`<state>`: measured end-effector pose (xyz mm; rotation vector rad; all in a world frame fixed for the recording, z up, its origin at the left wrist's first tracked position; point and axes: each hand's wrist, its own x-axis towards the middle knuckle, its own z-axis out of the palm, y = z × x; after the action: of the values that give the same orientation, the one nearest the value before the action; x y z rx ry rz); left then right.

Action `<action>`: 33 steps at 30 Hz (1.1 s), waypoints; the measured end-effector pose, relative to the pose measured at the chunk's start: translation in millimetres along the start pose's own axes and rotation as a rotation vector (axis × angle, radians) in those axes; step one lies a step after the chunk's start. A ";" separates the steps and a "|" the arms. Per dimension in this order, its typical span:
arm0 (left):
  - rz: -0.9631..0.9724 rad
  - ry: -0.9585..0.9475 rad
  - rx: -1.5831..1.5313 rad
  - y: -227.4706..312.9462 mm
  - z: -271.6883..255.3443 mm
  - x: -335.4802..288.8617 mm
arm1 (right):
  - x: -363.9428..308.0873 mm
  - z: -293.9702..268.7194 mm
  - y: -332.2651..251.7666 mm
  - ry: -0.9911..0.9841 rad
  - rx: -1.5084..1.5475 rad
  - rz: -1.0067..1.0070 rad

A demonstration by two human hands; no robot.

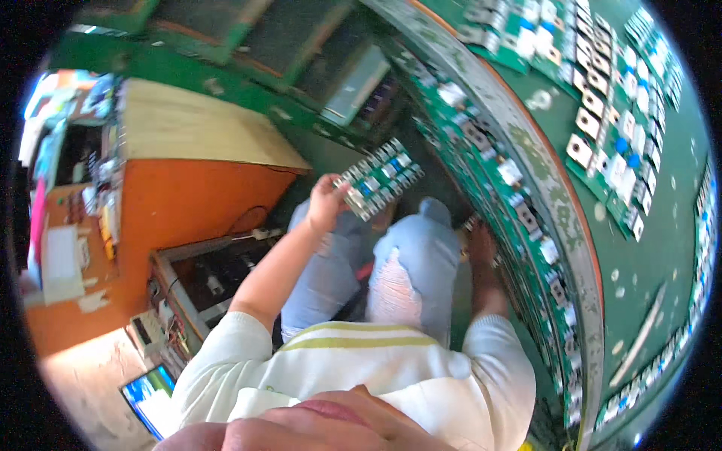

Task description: The person sits on the floor in a workshop and cleans green circuit boards. They use a small yellow cloth to wipe the surface of the boards and a small metal tool to scrape or clean specific areas. The person handles the boards one at a time, flipping them over to clean both sides before placing them back on a nearby rack.

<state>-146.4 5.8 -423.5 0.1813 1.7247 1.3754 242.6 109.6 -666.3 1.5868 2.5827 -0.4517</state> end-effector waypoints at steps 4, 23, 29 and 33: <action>-0.027 -0.103 -0.186 41.8 -42.0 -48.7 | -14.3 -38.4 -15.1 -0.143 -0.102 0.234; -0.132 -0.306 -0.505 13.0 -88.5 -56.1 | -1.6 -47.1 -14.5 -0.323 -0.070 0.163; -0.099 -0.319 -0.555 2.9 -91.1 -61.5 | -29.0 -80.5 -51.6 -0.250 -0.140 0.075; -0.076 -0.339 -0.566 3.1 -87.8 -60.6 | -34.8 -35.9 -34.0 -0.043 -0.063 -0.040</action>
<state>-173.8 -91.7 -389.6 0.0271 1.0108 1.6125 231.8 75.7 -617.4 1.4921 2.5743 -0.3991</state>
